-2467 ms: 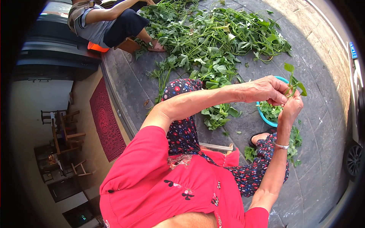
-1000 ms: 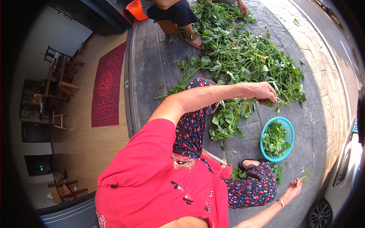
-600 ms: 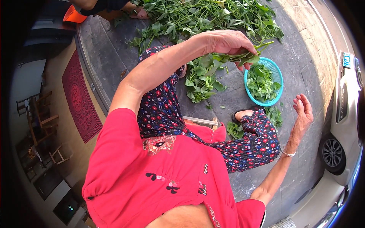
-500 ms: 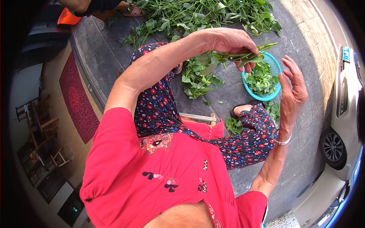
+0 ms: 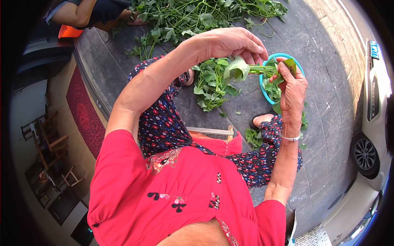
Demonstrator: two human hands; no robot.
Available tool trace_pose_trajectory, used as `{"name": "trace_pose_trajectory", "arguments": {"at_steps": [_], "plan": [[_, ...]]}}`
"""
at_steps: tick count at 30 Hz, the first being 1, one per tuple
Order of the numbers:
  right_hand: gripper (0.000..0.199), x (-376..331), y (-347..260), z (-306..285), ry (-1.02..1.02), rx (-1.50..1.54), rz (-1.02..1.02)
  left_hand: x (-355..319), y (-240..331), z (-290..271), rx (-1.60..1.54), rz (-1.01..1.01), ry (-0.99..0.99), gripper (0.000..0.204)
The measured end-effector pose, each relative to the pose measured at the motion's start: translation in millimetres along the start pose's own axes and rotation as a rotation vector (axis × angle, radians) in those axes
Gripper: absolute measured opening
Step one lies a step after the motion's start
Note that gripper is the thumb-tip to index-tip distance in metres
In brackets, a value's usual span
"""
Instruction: The person picks leaves and stems from a pile of green plants by hand, placing the selected pieces into a blue plastic basket.
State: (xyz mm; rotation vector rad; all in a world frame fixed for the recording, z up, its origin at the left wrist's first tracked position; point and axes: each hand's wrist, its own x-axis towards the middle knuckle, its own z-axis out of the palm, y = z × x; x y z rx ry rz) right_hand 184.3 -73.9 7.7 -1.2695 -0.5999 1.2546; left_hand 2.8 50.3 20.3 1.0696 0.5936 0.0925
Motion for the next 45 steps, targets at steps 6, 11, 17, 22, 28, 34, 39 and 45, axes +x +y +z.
{"name": "trace_pose_trajectory", "arguments": {"at_steps": [6, 11, 17, 22, 28, 34, 39, 45], "plan": [[0.009, 7.5, 14.1, 1.8, 0.020, 0.041, 0.181, 6.2, 2.3, -1.5, -0.476, 0.166, -0.199, 0.034], [0.009, 9.9, 13.7, 4.2, 0.054, 0.028, 0.208, 7.6, 9.4, 15.1, -0.230, 0.221, 0.035, 0.032], [0.011, 6.7, 10.3, 8.6, 0.096, 0.037, 0.190, 8.7, 9.0, 18.6, -0.164, 0.178, 0.016, 0.031], [0.005, 7.0, 8.8, 8.6, 0.126, 0.020, 0.192, 2.3, 13.1, 16.3, -0.107, 0.242, 0.011, 0.033], [0.012, 6.7, 5.0, 10.6, 0.092, 0.034, 0.171, 1.1, 14.7, 18.0, 0.027, 0.275, 0.089, 0.034], [0.042, 4.9, -0.4, 10.4, -0.131, 0.319, 0.075, 7.2, 14.2, 18.9, 0.056, 0.335, 0.174, 0.024], [0.036, 3.8, -0.2, 8.0, -0.250, 0.493, 0.077, 11.5, 8.8, 9.9, -0.170, 0.403, 0.005, 0.024], [0.021, 12.5, 9.2, 0.6, -0.217, 0.553, 0.155, 14.3, 9.1, 15.0, -0.120, 0.387, 0.073, 0.017]]}}
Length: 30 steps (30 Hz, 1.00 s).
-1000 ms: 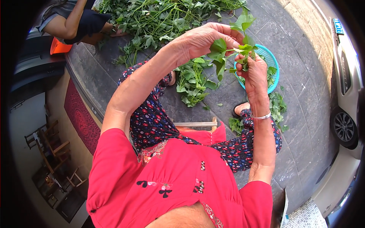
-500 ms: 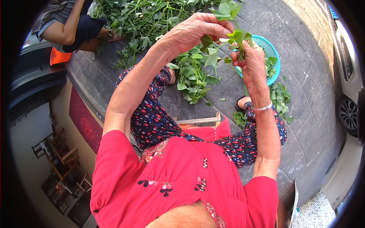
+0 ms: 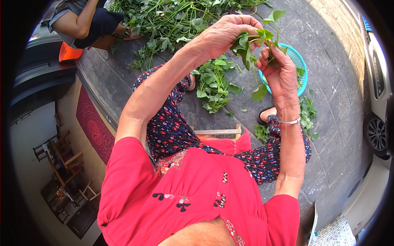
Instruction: The person picks leaves and stems from a pile of green plants by hand, placing the selected pieces into a blue plastic basket.
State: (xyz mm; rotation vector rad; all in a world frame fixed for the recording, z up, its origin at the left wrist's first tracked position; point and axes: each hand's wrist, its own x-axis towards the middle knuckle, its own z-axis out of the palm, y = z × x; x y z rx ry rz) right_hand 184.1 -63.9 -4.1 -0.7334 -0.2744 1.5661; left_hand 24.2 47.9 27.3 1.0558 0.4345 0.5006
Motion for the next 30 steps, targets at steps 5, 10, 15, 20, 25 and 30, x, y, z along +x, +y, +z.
{"name": "trace_pose_trajectory", "arguments": {"at_steps": [5, 10, 15, 20, 25, 30], "plan": [[0.017, -1.2, -2.1, 2.0, -0.027, -0.075, -0.022, 0.7, -8.1, -12.0, -0.170, 0.073, -0.141, 0.034], [0.019, -1.6, -3.5, 2.9, 0.027, -0.158, -0.063, -6.4, -1.4, 7.8, -0.063, 0.046, 0.058, 0.028], [0.019, 1.2, -0.7, -3.6, 0.069, -0.179, -0.112, -2.8, -4.0, 10.1, 0.246, 0.058, 0.083, 0.019], [0.018, -1.5, 6.0, -0.8, 0.182, -0.296, -0.167, -2.7, -14.0, 15.4, 0.628, 0.253, 0.116, 0.008], [0.010, -2.6, 15.6, 0.0, 0.130, -0.468, -0.321, -4.6, -25.8, 15.8, 0.800, 0.356, 0.145, 0.013], [0.012, -1.7, 20.5, 1.8, 0.316, -0.656, -0.329, -7.3, -15.0, 22.2, 0.090, 0.253, 0.183, 0.013]]}}
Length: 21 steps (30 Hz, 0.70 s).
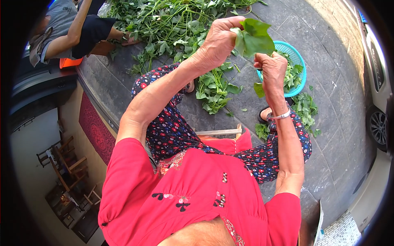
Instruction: The person picks leaves and stems from a pile of green plants by hand, placing the selected pieces into a blue plastic basket.
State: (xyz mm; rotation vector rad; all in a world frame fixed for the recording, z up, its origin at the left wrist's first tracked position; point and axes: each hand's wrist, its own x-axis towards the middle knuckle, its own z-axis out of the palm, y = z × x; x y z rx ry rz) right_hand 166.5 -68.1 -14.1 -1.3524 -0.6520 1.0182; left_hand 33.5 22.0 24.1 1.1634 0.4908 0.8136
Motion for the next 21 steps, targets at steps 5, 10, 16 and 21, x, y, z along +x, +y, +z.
{"name": "trace_pose_trajectory", "arguments": {"at_steps": [5, 10, 16, 21], "plan": [[0.010, 0.0, 4.3, -3.9, -0.077, 0.131, 0.105, 17.5, 14.4, -29.7, 0.084, 0.076, 0.120, 0.012], [0.021, -13.0, -27.5, -23.3, -0.199, 0.339, 0.036, 16.8, -32.2, -28.6, 0.299, -0.283, 0.160, 0.008], [0.022, -16.6, -53.0, -76.3, -0.301, 0.656, -0.034, 48.5, -117.0, 22.3, 0.810, -0.246, -0.104, 0.019], [0.032, -31.5, -68.9, -125.2, -0.361, 0.785, -0.045, 78.9, -187.7, 47.1, 1.023, 0.067, -0.346, 0.034]]}}
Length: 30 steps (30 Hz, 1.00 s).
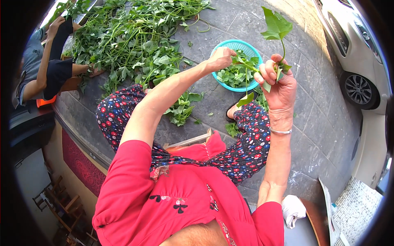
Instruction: The person picks leaves and stems from a pile of green plants by hand, placing the selected pieces into a blue plastic basket.
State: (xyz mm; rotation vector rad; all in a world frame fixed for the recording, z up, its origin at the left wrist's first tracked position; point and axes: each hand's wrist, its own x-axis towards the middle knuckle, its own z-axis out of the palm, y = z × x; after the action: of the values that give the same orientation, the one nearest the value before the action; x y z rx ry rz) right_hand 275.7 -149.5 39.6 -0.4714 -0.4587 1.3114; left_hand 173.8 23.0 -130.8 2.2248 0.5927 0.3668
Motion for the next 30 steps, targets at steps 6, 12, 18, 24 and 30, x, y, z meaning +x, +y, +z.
{"name": "trace_pose_trajectory", "arguments": {"at_steps": [6, 12, 18, 24, 30], "plan": [[0.032, -44.6, -58.8, -63.9, 0.111, 0.099, -0.057, -5.5, 8.7, 19.6, 0.006, -0.176, -0.129, 0.041], [0.024, -134.1, -118.5, -199.5, 0.769, -0.222, -0.024, -82.1, -81.7, -13.2, -0.051, -0.480, -0.031, 0.035], [0.048, -176.2, -36.5, -249.5, 0.838, -0.318, 0.467, -181.8, -148.6, 1.5, -0.129, -1.007, 0.112, 0.022], [0.061, -166.6, -26.9, -211.3, 0.946, -0.685, 0.353, -211.2, -142.3, 47.9, -0.038, -1.275, 0.144, 0.034], [0.047, -64.0, -61.9, -141.6, 0.849, -0.802, 0.188, -219.2, -147.8, 54.5, 0.165, -1.179, 0.149, 0.022]]}}
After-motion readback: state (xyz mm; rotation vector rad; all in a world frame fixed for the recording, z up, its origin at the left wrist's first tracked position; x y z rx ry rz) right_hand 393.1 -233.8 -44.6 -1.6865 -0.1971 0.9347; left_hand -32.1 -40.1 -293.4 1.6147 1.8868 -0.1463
